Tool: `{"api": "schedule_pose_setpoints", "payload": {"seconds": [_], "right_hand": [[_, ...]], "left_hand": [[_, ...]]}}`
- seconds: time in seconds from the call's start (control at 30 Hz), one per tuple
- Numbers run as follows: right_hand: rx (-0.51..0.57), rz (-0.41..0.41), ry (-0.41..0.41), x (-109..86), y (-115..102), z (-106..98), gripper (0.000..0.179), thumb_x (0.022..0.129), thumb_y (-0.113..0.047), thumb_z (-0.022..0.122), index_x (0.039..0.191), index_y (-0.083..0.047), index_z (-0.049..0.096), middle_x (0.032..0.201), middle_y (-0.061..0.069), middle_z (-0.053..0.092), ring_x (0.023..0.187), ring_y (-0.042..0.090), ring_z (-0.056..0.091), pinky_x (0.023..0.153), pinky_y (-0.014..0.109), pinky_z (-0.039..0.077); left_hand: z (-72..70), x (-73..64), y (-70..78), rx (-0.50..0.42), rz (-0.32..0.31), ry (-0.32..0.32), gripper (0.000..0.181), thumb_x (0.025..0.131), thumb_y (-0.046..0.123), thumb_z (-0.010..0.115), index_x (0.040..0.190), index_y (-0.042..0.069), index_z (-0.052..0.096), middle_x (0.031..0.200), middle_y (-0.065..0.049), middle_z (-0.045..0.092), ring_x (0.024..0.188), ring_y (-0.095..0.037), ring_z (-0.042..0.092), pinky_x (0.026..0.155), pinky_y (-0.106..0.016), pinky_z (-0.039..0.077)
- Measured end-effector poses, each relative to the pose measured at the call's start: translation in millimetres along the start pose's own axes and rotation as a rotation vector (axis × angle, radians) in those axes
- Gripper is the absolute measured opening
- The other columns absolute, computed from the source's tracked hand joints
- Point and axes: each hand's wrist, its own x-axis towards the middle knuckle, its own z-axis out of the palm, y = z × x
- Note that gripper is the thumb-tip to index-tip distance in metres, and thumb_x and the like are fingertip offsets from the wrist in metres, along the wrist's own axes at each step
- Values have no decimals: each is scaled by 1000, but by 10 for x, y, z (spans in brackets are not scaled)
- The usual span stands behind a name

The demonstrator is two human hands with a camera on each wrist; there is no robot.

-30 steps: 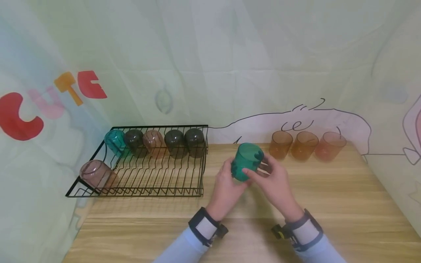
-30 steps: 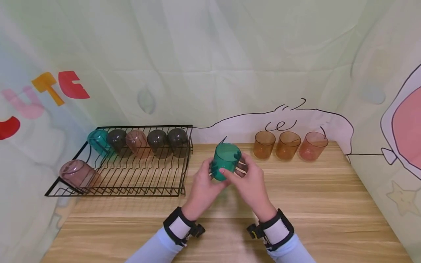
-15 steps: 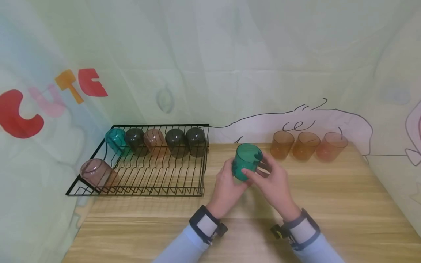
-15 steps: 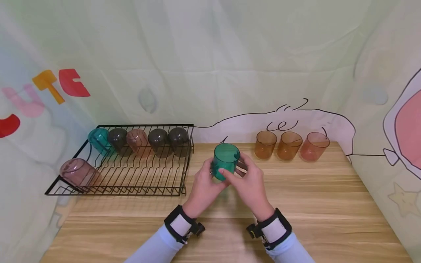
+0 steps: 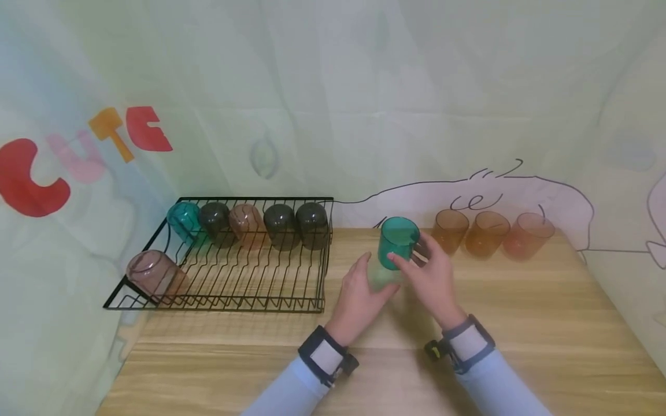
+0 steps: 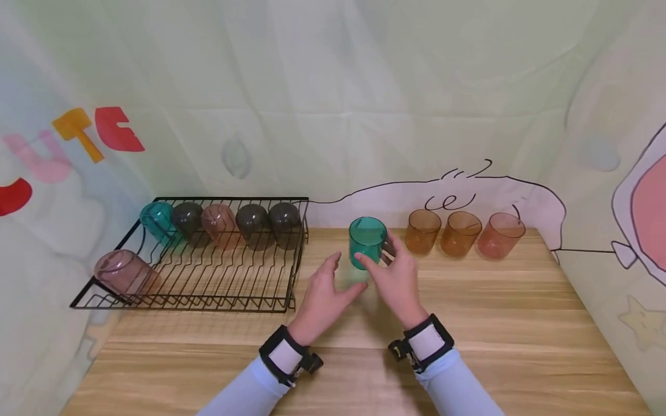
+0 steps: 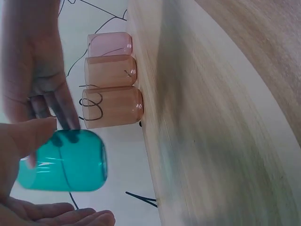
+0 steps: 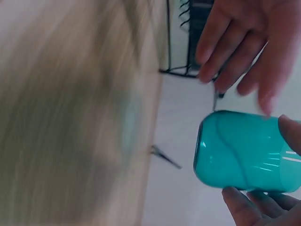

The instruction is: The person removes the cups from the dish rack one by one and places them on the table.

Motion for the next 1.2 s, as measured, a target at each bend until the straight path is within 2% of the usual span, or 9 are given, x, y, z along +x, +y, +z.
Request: {"api": "schedule_pose_setpoints", "payload": {"seconds": [0.23,0.43,0.63,0.9,1.2], "right_hand": [[-60,45,79,252,328,40,74,73,-34,80,133,-6,46,133,16,54,119,34,55,95,46,50],[-110,107,82,346,479,98,79,76,-31,77,139,-5,37,139,20,47,124,36,50,99,49,46],[-177,124,103,408,555,164,79,78,-31,75,140,-6,35,139,20,47,124,35,50,102,48,44],[-253,143,116,469,568,193,78,82,-30,71,143,-5,30,142,19,43,130,35,43,106,52,37],[-283,215,68,492,661,194,86,86,-39,65,148,-5,17,150,20,30,135,37,35,109,53,33]], "left_hand": [[10,16,-52,19,-12,-9,89,77,64,60,143,10,34,146,-15,39,133,-30,40,107,-47,38],[7,-17,-87,23,-17,-13,86,78,59,64,143,10,35,146,-16,40,132,-31,41,106,-48,39],[-2,-26,-89,27,-8,-15,82,80,51,67,142,9,35,145,-16,40,132,-31,42,106,-48,39],[-5,-16,-37,22,-1,-4,81,80,53,66,142,12,36,145,-12,42,132,-28,42,106,-45,40],[-40,-61,15,-2,19,5,78,80,52,66,141,13,38,144,-10,43,131,-26,43,106,-45,40]]}}
